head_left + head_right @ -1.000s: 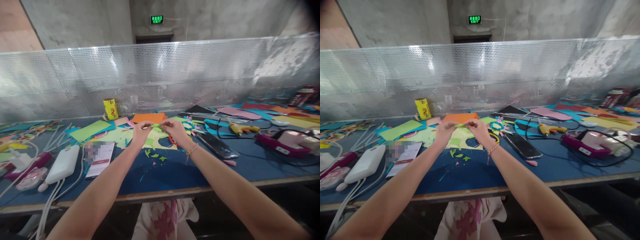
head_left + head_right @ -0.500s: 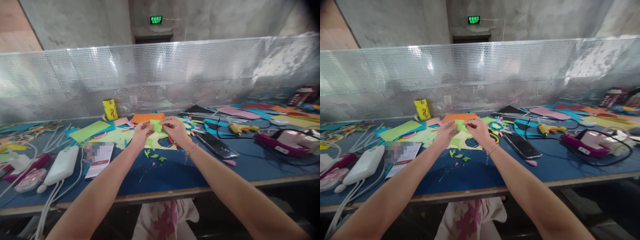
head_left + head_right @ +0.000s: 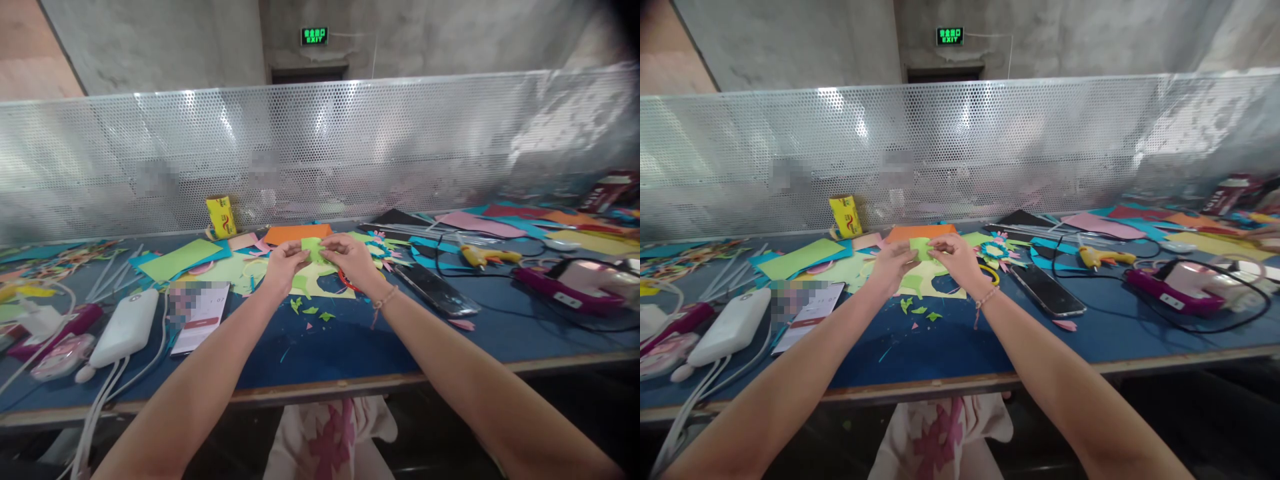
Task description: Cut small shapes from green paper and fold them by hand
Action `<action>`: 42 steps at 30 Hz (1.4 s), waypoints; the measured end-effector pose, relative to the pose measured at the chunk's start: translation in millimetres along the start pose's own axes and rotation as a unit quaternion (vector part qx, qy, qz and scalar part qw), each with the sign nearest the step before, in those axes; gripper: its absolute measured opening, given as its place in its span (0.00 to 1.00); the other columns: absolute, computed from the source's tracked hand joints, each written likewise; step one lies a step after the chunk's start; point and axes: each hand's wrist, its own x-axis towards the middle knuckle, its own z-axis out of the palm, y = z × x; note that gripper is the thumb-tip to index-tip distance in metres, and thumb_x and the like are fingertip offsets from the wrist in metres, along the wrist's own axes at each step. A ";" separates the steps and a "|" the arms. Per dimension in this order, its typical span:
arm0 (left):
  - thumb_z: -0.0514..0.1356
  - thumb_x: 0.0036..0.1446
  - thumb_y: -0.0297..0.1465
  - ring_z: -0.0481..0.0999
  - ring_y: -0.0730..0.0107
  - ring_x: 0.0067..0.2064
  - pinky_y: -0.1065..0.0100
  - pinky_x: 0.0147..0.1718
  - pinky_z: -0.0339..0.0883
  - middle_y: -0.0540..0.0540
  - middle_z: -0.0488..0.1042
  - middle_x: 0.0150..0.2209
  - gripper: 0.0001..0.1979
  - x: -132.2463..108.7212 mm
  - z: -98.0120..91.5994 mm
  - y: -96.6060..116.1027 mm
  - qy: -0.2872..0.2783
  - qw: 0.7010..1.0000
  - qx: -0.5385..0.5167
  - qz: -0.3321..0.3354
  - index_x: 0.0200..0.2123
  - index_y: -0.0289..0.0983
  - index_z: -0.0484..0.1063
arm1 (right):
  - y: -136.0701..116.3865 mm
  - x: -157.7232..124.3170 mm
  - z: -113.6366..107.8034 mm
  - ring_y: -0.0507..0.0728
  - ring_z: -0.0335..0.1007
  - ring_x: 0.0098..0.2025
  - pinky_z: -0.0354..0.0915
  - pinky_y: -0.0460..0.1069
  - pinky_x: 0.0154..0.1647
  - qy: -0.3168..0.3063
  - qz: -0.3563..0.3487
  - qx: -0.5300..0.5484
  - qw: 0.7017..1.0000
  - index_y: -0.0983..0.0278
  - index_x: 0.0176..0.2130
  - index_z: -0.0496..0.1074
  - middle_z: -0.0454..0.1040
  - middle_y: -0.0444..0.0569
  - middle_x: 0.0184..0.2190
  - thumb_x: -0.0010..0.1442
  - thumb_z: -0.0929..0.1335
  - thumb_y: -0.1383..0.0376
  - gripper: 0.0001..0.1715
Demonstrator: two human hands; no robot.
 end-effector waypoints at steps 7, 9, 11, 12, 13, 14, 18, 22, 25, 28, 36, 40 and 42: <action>0.64 0.38 0.24 0.71 0.76 0.29 0.68 0.36 0.65 0.49 0.72 0.26 0.11 -0.2 -2.0 -0.4 -0.031 0.995 -0.069 -0.062 0.29 0.32 0.69 | -5.5 -1.3 -1.2 0.53 0.68 0.35 0.66 0.51 0.37 0.001 -0.034 -0.035 0.999 0.63 0.30 0.73 0.71 0.48 0.34 0.46 0.69 0.66 0.06; 0.64 0.39 0.23 0.71 0.77 0.28 0.68 0.36 0.65 0.49 0.72 0.26 0.10 0.0 -2.6 -0.6 -0.038 0.993 -0.079 -0.073 0.28 0.32 0.69 | -4.3 -1.2 -1.8 0.53 0.68 0.36 0.66 0.51 0.37 0.001 -0.054 -0.057 0.997 0.62 0.30 0.74 0.71 0.48 0.34 0.47 0.69 0.66 0.05; 0.64 0.40 0.23 0.71 0.77 0.28 0.68 0.35 0.66 0.49 0.72 0.26 0.08 0.1 -3.1 -0.6 -0.040 0.992 -0.085 -0.080 0.27 0.32 0.69 | -2.8 -1.2 -2.1 0.54 0.68 0.37 0.66 0.52 0.37 0.004 -0.075 -0.082 0.994 0.61 0.29 0.74 0.71 0.48 0.34 0.48 0.69 0.67 0.04; 0.64 0.40 0.22 0.72 0.77 0.28 0.69 0.35 0.66 0.49 0.72 0.26 0.08 0.2 -3.3 -0.6 -0.040 0.992 -0.088 -0.083 0.27 0.32 0.69 | -2.4 -1.3 -2.2 0.54 0.68 0.38 0.66 0.52 0.38 0.004 -0.085 -0.093 0.992 0.60 0.29 0.74 0.71 0.47 0.33 0.48 0.69 0.67 0.04; 0.63 0.40 0.22 0.72 0.77 0.28 0.69 0.34 0.66 0.49 0.72 0.26 0.07 0.3 -3.4 -0.6 -0.039 0.991 -0.091 -0.086 0.26 0.33 0.69 | -2.2 -1.4 -2.2 0.54 0.68 0.38 0.66 0.52 0.38 0.004 -0.094 -0.103 0.990 0.60 0.28 0.75 0.71 0.47 0.33 0.48 0.69 0.67 0.04; 0.63 0.40 0.22 0.72 0.77 0.28 0.70 0.34 0.66 0.50 0.72 0.25 0.07 0.3 -3.5 -0.6 -0.038 0.991 -0.094 -0.088 0.26 0.33 0.69 | -2.1 -1.6 -2.1 0.54 0.68 0.38 0.66 0.52 0.38 0.004 -0.103 -0.112 0.988 0.59 0.28 0.74 0.72 0.47 0.32 0.49 0.69 0.68 0.04; 0.63 0.40 0.21 0.71 0.79 0.27 0.71 0.33 0.66 0.51 0.72 0.24 0.07 -0.1 -3.1 -0.3 -0.033 0.989 -0.108 -0.097 0.24 0.33 0.68 | -2.7 -1.9 -1.7 0.53 0.68 0.37 0.65 0.52 0.39 0.002 -0.126 -0.132 0.983 0.60 0.29 0.74 0.72 0.46 0.31 0.50 0.68 0.69 0.05; 0.63 0.41 0.20 0.72 0.79 0.27 0.73 0.33 0.67 0.51 0.72 0.24 0.06 0.1 -3.2 -0.7 -0.043 0.987 -0.113 -0.111 0.25 0.33 0.69 | -2.6 -2.3 -1.5 0.52 0.67 0.36 0.64 0.50 0.39 0.001 -0.123 -0.135 0.983 0.61 0.29 0.74 0.71 0.46 0.31 0.50 0.68 0.69 0.04; 0.63 0.41 0.22 0.72 0.79 0.27 0.72 0.34 0.67 0.50 0.72 0.25 0.06 1.4 -4.4 -2.0 -0.058 0.984 -0.113 -0.125 0.26 0.33 0.69 | -2.4 -3.1 -1.5 0.52 0.67 0.35 0.64 0.49 0.37 -0.005 -0.123 -0.130 0.984 0.61 0.29 0.73 0.71 0.46 0.30 0.50 0.67 0.69 0.04; 0.64 0.41 0.24 0.71 0.79 0.27 0.72 0.34 0.66 0.51 0.72 0.25 0.06 2.2 -5.7 -3.1 -0.074 0.981 -0.116 -0.138 0.25 0.34 0.68 | -1.5 -3.4 -1.3 0.52 0.67 0.35 0.64 0.49 0.36 -0.008 -0.131 -0.124 0.984 0.62 0.29 0.73 0.70 0.46 0.31 0.51 0.67 0.69 0.05; 0.64 0.41 0.25 0.70 0.81 0.25 0.73 0.32 0.65 0.53 0.71 0.24 0.08 1.8 -6.5 -2.8 -0.087 0.979 -0.123 -0.139 0.25 0.35 0.67 | -0.1 -2.9 -0.9 0.52 0.66 0.35 0.63 0.50 0.37 -0.005 -0.136 -0.113 0.984 0.62 0.29 0.72 0.69 0.46 0.31 0.52 0.66 0.68 0.04; 0.64 0.41 0.24 0.69 0.82 0.24 0.75 0.29 0.65 0.53 0.71 0.24 0.08 0.6 -4.7 -1.6 -0.078 0.980 -0.122 -0.140 0.27 0.35 0.67 | -0.6 -3.7 0.1 0.52 0.66 0.35 0.63 0.50 0.36 -0.008 -0.140 -0.112 0.984 0.62 0.29 0.71 0.69 0.46 0.31 0.53 0.65 0.67 0.04; 0.64 0.41 0.24 0.70 0.82 0.25 0.75 0.30 0.65 0.53 0.71 0.24 0.08 -0.4 -3.5 -0.8 -0.071 0.980 -0.123 -0.141 0.26 0.35 0.67 | -0.5 -4.1 0.7 0.52 0.65 0.35 0.63 0.50 0.36 -0.008 -0.141 -0.112 0.984 0.62 0.29 0.70 0.68 0.46 0.31 0.54 0.65 0.66 0.04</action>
